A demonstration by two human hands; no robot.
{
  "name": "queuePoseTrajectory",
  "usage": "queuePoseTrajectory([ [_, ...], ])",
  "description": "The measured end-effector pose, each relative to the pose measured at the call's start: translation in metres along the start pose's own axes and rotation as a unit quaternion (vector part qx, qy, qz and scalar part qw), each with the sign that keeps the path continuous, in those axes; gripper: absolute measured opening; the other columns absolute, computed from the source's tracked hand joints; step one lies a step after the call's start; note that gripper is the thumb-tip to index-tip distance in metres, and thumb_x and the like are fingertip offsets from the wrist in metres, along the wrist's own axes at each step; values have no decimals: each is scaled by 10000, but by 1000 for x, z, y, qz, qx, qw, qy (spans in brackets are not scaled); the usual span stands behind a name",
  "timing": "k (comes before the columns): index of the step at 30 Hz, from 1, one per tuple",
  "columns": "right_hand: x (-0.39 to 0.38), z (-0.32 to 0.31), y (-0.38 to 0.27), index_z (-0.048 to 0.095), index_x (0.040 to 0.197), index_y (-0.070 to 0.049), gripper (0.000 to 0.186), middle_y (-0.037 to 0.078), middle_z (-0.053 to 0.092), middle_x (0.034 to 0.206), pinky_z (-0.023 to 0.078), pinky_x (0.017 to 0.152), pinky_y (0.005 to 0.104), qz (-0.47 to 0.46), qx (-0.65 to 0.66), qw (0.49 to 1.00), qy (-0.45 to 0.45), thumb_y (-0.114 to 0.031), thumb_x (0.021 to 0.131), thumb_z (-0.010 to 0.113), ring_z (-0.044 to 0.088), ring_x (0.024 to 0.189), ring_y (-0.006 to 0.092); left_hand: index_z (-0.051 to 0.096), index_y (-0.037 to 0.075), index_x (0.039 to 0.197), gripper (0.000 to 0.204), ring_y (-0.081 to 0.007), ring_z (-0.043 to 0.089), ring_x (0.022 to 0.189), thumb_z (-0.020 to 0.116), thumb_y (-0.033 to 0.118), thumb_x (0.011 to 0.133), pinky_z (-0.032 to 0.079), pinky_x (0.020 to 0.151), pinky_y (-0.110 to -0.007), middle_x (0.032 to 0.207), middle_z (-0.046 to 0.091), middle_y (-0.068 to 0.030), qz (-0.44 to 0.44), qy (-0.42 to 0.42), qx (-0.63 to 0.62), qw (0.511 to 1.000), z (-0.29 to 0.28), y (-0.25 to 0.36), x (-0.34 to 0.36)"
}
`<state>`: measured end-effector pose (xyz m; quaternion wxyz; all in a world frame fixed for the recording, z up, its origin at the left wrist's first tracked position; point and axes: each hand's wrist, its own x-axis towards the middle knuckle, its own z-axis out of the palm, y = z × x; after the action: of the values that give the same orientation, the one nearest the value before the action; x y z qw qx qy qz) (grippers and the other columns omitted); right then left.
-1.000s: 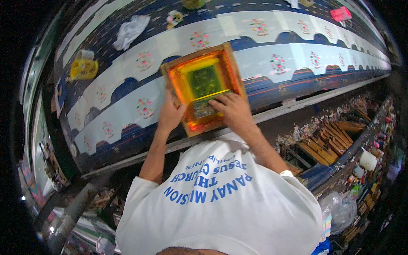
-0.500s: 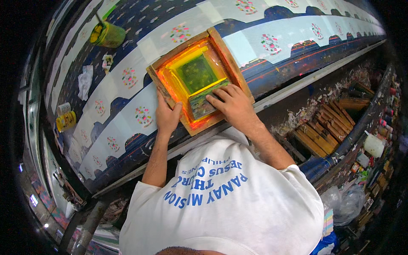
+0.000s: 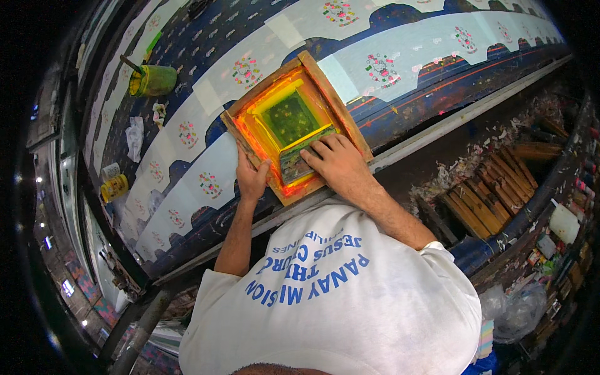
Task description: The person uses a squeegee to spread green ink across a screen-printing frame held over a long roll of patterned fabric. The person repeatedly wipes the squeegee and repositions the frame along the fabric, continuing the same wiping motion throughout the clip.
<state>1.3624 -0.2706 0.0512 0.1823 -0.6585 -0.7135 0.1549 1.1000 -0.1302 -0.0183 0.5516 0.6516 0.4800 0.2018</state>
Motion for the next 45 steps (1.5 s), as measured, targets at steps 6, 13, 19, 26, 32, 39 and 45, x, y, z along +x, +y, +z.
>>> queuePoseTrajectory([
  [6, 4, -11, 0, 755, 1388, -127, 513, 97, 725, 1374, 519, 1152, 471, 6, 12, 1000, -5, -92, 877, 768, 646, 1306, 317, 114, -92, 1769, 970, -222, 685, 1311, 705, 25, 1010, 536, 1123, -356, 1478, 687, -216, 26, 8, 16, 999, 5, 4, 0],
  [13, -4, -5, -3, 787, 1314, -117, 398, 109, 736, 1280, 530, 1097, 452, -27, -4, 999, 22, -122, 928, 689, 670, 1226, 307, 121, -60, 1778, 964, -256, 742, 1239, 697, 41, 1012, 573, 1071, -373, 1431, 731, -220, -3, 4, 85, 996, 4, 8, -3],
  [19, 64, 12, 14, 801, 1289, -119, 384, 114, 733, 1207, 546, 1048, 454, -63, -17, 994, 86, -131, 919, 698, 682, 1180, 319, 204, -63, 1742, 1002, -394, 810, 1112, 775, 167, 952, 635, 966, -462, 1272, 789, -277, 26, 37, 106, 993, 6, 3, 0],
  [26, 128, -23, 21, 852, 1228, -134, 304, 116, 785, 1104, 593, 979, 476, -47, -21, 999, 11, -111, 955, 719, 750, 1094, 331, 238, -63, 1727, 940, -421, 813, 1075, 749, 200, 984, 634, 950, -492, 1180, 815, -261, 8, 20, 164, 986, 1, 10, 0],
  [32, 155, -11, 28, 844, 1271, -158, 329, 123, 793, 1166, 599, 975, 483, -18, -45, 998, -34, -99, 971, 726, 746, 1117, 360, 307, -75, 1683, 880, -486, 794, 1067, 749, 263, 1002, 632, 937, -533, 1154, 802, -301, -14, 8, 181, 983, 1, 30, -4],
  [39, 75, -11, 19, 844, 1284, -168, 390, 117, 795, 1184, 599, 983, 469, -35, -32, 996, -75, -98, 920, 723, 738, 1140, 352, 220, -145, 1676, 960, -552, 777, 951, 724, 338, 1017, 633, 871, -588, 1001, 777, -366, -51, -18, 227, 972, -3, 35, -4],
  [45, 7, -9, -6, 814, 1332, -127, 482, 92, 777, 1309, 567, 1078, 444, -21, -24, 999, -32, -40, 865, 734, 708, 1230, 333, 191, -149, 1689, 1002, -525, 789, 928, 731, 347, 1006, 638, 852, -580, 1006, 784, -353, -38, -22, 229, 972, 0, 23, 2],
])
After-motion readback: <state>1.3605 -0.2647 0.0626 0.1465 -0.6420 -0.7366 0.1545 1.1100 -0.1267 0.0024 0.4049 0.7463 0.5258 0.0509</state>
